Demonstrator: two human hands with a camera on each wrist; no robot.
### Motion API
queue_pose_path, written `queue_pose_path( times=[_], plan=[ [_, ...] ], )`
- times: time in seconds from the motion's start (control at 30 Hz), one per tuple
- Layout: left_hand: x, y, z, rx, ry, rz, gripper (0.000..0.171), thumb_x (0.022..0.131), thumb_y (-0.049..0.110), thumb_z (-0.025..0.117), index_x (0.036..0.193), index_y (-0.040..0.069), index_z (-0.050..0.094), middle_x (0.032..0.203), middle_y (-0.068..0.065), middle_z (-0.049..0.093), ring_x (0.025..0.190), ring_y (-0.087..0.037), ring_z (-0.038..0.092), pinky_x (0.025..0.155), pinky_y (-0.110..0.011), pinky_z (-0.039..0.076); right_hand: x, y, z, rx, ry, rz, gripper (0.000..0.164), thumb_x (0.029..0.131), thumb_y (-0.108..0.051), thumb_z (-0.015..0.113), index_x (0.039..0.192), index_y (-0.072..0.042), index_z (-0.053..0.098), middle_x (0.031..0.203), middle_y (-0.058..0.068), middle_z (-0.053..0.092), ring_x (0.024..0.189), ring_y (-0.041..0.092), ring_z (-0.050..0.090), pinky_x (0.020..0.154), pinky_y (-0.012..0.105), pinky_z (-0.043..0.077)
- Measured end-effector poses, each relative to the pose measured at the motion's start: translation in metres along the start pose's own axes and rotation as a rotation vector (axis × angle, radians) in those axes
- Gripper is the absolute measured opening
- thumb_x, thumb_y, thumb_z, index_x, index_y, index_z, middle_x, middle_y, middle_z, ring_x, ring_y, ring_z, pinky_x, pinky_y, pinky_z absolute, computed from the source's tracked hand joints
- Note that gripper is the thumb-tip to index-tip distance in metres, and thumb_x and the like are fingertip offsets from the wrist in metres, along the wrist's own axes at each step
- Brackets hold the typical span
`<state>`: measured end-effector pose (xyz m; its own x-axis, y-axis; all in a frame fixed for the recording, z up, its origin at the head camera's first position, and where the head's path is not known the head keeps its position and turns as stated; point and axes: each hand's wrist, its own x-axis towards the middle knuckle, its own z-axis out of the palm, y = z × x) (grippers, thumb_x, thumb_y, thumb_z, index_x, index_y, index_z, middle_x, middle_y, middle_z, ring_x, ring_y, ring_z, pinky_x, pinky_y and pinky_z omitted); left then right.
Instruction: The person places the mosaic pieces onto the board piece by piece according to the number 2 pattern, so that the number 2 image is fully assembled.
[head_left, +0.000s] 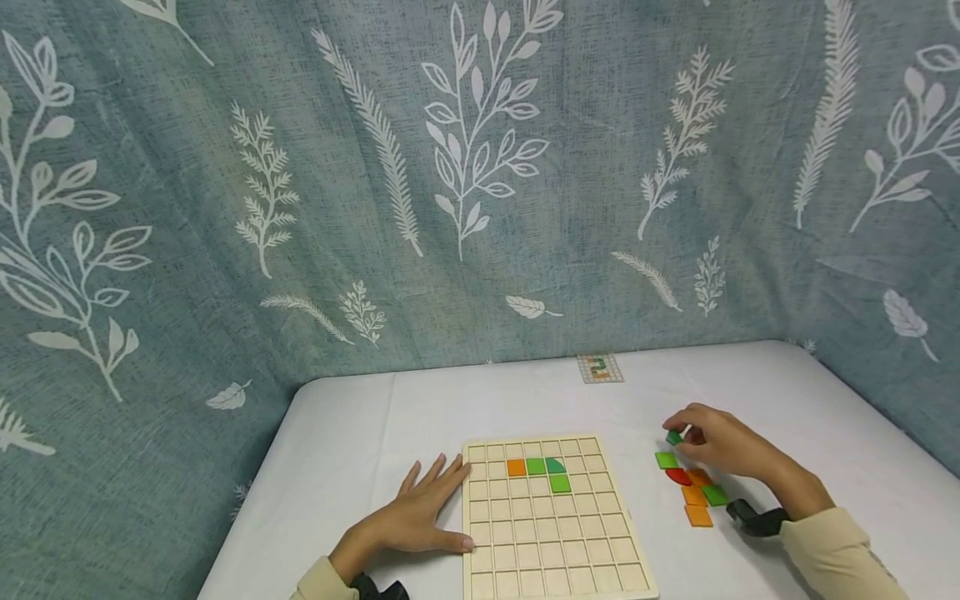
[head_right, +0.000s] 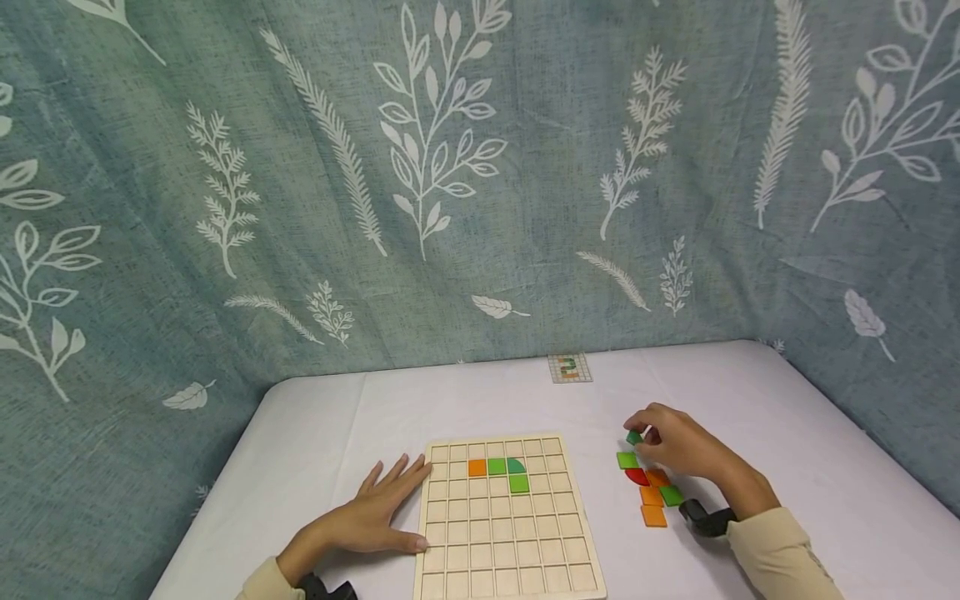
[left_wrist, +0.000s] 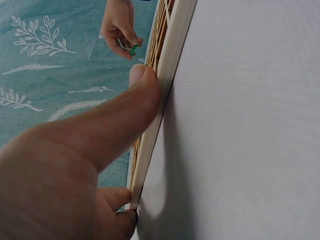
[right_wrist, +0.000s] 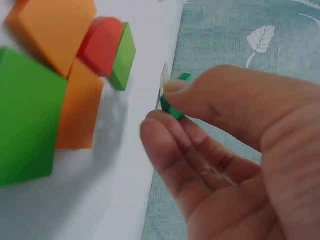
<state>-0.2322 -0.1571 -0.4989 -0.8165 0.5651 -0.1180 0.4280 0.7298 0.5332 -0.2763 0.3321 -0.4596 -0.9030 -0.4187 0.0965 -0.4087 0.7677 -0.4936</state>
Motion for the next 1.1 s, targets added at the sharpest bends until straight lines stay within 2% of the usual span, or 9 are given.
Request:
queue_pose_path(
  times=[0.2,0.4,0.7,0.87,1.1],
  plan=[
    [0.0,-0.001,0.0,0.012,-0.001,-0.003,0.111,0.079,0.065,0.073,0.161,0.012,0.02,0.169,-0.01,0.012,0.156,-0.037,0.005,0.121,-0.066,-0.005,0.001,-0.009,0.0,0.045,0.009,-0.055,0.029,0.088,-0.008,0.074,0.115,0.001,0.068,0.107,0.008,0.065,0.079,-0.003,0.056,0.066,0.021,0.052],
    [0.001,-0.002,0.0,0.008,0.0,-0.003,0.11,0.079,0.065,0.072,0.161,0.013,0.02,0.169,-0.01,0.012,0.157,-0.036,0.005,0.121,-0.065,-0.006,0.005,-0.027,0.004,0.118,-0.04,-0.131,0.032,0.092,-0.01,0.072,0.121,0.001,0.066,0.107,0.004,0.067,0.084,-0.001,0.059,0.067,0.022,0.054],
    [0.001,-0.002,0.0,0.008,-0.006,-0.003,0.11,0.079,0.065,0.072,0.161,0.013,0.02,0.169,-0.009,0.012,0.157,-0.036,0.004,0.121,-0.064,-0.006,0.012,-0.053,0.02,0.159,-0.11,-0.256,0.03,0.091,-0.003,0.07,0.12,0.002,0.064,0.111,0.007,0.064,0.088,0.001,0.061,0.075,0.022,0.057],
    [0.002,-0.001,-0.002,0.0,-0.005,-0.007,0.11,0.079,0.065,0.072,0.161,0.012,0.02,0.169,-0.01,0.013,0.157,-0.036,0.004,0.121,-0.064,-0.007,0.015,-0.069,0.029,0.155,-0.168,-0.28,0.029,0.093,-0.009,0.07,0.119,0.001,0.065,0.109,0.006,0.064,0.087,0.0,0.061,0.075,0.022,0.057],
    [0.001,0.0,-0.001,0.006,-0.004,-0.015,0.11,0.078,0.065,0.073,0.16,0.012,0.021,0.168,-0.01,0.013,0.156,-0.037,0.005,0.121,-0.065,-0.006,0.016,-0.087,0.042,0.213,-0.175,-0.316,0.025,0.095,-0.015,0.069,0.115,-0.002,0.066,0.106,0.004,0.063,0.092,0.007,0.066,0.078,0.023,0.059]
  ],
)
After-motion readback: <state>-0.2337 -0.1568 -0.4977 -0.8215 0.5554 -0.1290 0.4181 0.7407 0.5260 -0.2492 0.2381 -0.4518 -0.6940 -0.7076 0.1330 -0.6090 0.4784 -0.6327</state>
